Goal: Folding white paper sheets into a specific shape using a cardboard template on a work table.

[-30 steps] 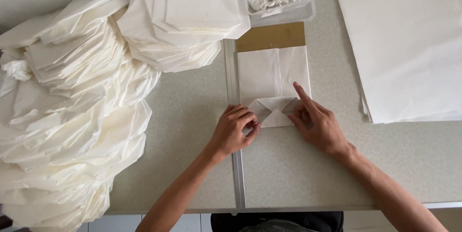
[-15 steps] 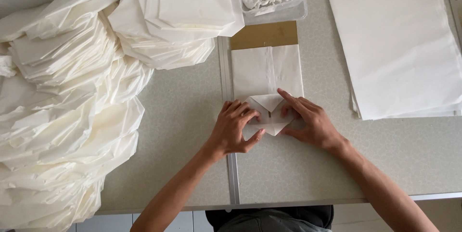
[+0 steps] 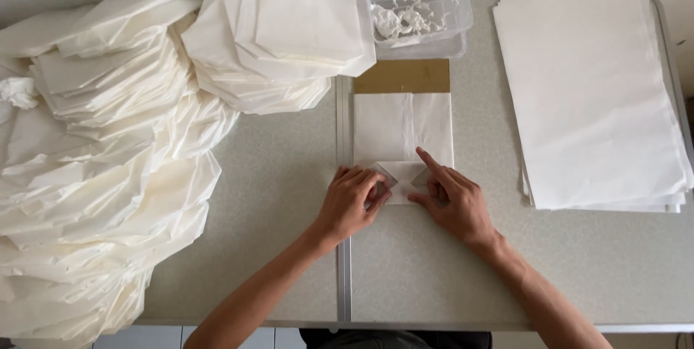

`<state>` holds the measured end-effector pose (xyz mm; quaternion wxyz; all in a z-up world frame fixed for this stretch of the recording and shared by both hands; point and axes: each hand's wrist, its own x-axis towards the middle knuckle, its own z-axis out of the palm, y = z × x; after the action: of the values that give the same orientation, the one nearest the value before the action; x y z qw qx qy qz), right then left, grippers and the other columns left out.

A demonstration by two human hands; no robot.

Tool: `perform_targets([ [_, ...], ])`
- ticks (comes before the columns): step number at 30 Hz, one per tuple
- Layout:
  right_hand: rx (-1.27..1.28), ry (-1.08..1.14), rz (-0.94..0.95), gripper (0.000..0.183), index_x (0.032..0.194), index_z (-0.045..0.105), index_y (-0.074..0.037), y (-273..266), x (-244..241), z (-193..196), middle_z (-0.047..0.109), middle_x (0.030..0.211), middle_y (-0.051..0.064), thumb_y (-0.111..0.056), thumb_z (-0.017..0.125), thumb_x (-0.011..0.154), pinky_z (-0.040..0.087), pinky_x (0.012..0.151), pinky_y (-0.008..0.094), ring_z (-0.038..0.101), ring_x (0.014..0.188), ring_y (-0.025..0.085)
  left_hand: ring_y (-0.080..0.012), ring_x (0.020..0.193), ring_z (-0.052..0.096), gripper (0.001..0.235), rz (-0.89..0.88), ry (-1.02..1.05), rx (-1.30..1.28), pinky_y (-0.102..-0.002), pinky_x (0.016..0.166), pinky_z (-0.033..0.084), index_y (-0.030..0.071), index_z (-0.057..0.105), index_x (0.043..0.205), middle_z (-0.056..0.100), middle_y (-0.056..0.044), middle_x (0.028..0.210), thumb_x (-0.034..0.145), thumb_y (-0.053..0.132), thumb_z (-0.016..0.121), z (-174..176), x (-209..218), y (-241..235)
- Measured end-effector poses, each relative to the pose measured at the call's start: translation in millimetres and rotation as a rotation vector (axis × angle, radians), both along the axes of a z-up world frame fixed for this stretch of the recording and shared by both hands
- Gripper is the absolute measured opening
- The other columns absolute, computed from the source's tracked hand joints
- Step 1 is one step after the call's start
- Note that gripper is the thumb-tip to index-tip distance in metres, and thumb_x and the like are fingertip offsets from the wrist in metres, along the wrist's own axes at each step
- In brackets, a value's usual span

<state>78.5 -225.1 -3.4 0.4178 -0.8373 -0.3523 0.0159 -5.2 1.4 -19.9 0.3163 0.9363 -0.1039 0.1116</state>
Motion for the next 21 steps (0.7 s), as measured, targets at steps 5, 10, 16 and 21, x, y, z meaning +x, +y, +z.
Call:
perform_targets([
  [5,-0.005,0.044,0.006,0.08,0.15,0.052,-0.009,-3.6,2.4,-4.6,0.06,0.068,0.003,-0.025,0.084,0.078,0.05,0.054,0.033,0.057,0.057,0.019,-0.0195,0.072,0.061,0.019,-0.088,0.036,-0.004,-0.039,0.077,0.049,0.012,0.072,0.108,0.06,0.0,0.072,0.092,0.021,0.073,21.6,0.2,4.1],
  [10,-0.018,0.104,0.063,0.086,0.152,0.048,-0.008,-7.8,10.6,2.8,0.063,0.07,0.004,-0.02,0.085,0.076,0.053,0.057,0.034,0.059,0.058,0.019,-0.0191,0.075,0.059,0.009,-0.17,0.014,0.061,-0.037,0.078,0.048,0.016,0.075,0.102,0.059,0.0,0.08,0.097,0.022,0.069,25.0,0.4,13.4],
  [16,-0.063,-0.035,0.252,0.063,0.142,0.056,0.002,-10.0,11.8,23.7,0.067,0.078,0.009,-0.013,0.076,0.084,0.057,0.063,0.035,0.065,0.065,0.022,-0.0191,0.076,0.058,0.01,-0.195,-0.015,0.078,-0.036,0.077,0.047,0.016,0.076,0.098,0.058,-0.002,0.083,0.097,0.023,0.07,18.5,-5.2,13.1],
  [21,0.005,0.006,0.262,0.052,0.133,0.065,-0.002,-11.7,18.8,21.5,0.068,0.077,0.006,-0.015,0.075,0.084,0.058,0.063,0.033,0.067,0.065,0.021,-0.0179,0.076,0.055,0.014,-0.228,-0.136,0.133,-0.035,0.074,0.045,0.018,0.073,0.102,0.055,-0.001,0.082,0.103,0.027,0.062,5.2,2.3,13.6],
])
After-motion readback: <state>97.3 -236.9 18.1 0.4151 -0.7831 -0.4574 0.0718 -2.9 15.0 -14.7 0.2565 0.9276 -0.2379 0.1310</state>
